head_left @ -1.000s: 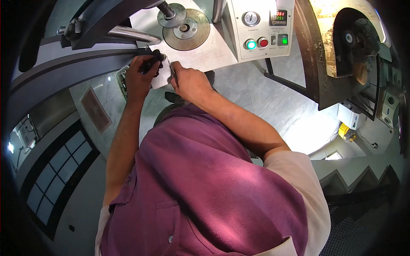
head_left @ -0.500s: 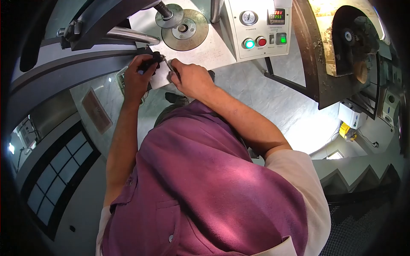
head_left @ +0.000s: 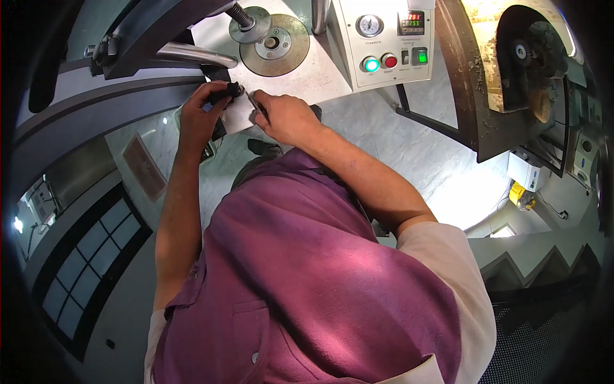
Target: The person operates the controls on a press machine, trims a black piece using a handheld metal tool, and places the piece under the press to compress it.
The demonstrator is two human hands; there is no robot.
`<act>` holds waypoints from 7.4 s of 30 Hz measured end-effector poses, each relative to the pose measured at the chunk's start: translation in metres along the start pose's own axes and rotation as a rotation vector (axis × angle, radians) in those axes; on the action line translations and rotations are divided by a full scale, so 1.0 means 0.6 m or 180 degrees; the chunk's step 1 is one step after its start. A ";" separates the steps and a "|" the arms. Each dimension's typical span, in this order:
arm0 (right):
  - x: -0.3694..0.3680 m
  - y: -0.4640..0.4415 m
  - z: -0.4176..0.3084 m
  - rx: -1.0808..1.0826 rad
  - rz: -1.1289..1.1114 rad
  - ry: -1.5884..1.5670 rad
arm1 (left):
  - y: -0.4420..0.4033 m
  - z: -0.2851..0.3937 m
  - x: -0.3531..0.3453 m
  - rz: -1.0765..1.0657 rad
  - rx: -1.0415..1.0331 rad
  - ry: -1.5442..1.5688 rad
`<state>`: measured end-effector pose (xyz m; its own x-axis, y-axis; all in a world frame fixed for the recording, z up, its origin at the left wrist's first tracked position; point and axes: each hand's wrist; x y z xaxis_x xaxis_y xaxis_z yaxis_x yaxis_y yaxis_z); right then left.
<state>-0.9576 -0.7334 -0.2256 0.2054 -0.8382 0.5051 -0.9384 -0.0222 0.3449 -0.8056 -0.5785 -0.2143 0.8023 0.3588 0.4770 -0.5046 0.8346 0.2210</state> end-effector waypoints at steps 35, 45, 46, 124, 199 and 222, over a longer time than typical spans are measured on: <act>-0.015 -0.001 0.000 0.0132 0.0115 -0.0287 | 0.035 -0.004 -0.030 0.0642 0.0593 0.0197; -0.018 -0.004 0.009 0.0196 0.0114 -0.0130 | 0.018 -0.005 0.011 -0.0104 0.0312 0.0574; -0.018 -0.004 0.010 0.0244 0.0147 -0.0192 | 0.018 -0.003 0.013 -0.0156 0.0284 0.0377; -0.008 0.004 -0.011 -0.0080 0.0030 -0.0150 | 0.049 0.035 -0.027 0.1042 0.1286 0.1312; -0.018 -0.005 -0.009 -0.0017 0.0003 -0.0029 | 0.031 0.029 -0.025 0.0530 0.1182 0.0181; -0.046 0.010 -0.030 -0.0100 0.0011 -0.0173 | 0.033 0.019 -0.031 0.0514 0.1055 0.0257</act>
<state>-0.9640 -0.7009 -0.2233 0.1859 -0.8667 0.4629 -0.9297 -0.0028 0.3682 -0.8340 -0.5732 -0.2091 0.7199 0.5175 0.4626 -0.6919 0.5887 0.4181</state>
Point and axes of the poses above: each hand's wrist, its own y-axis away from the middle knuckle, its own x-axis out of the back of the hand, z = x × y, and after that the axes turned 15 degrees about -z, right-handed
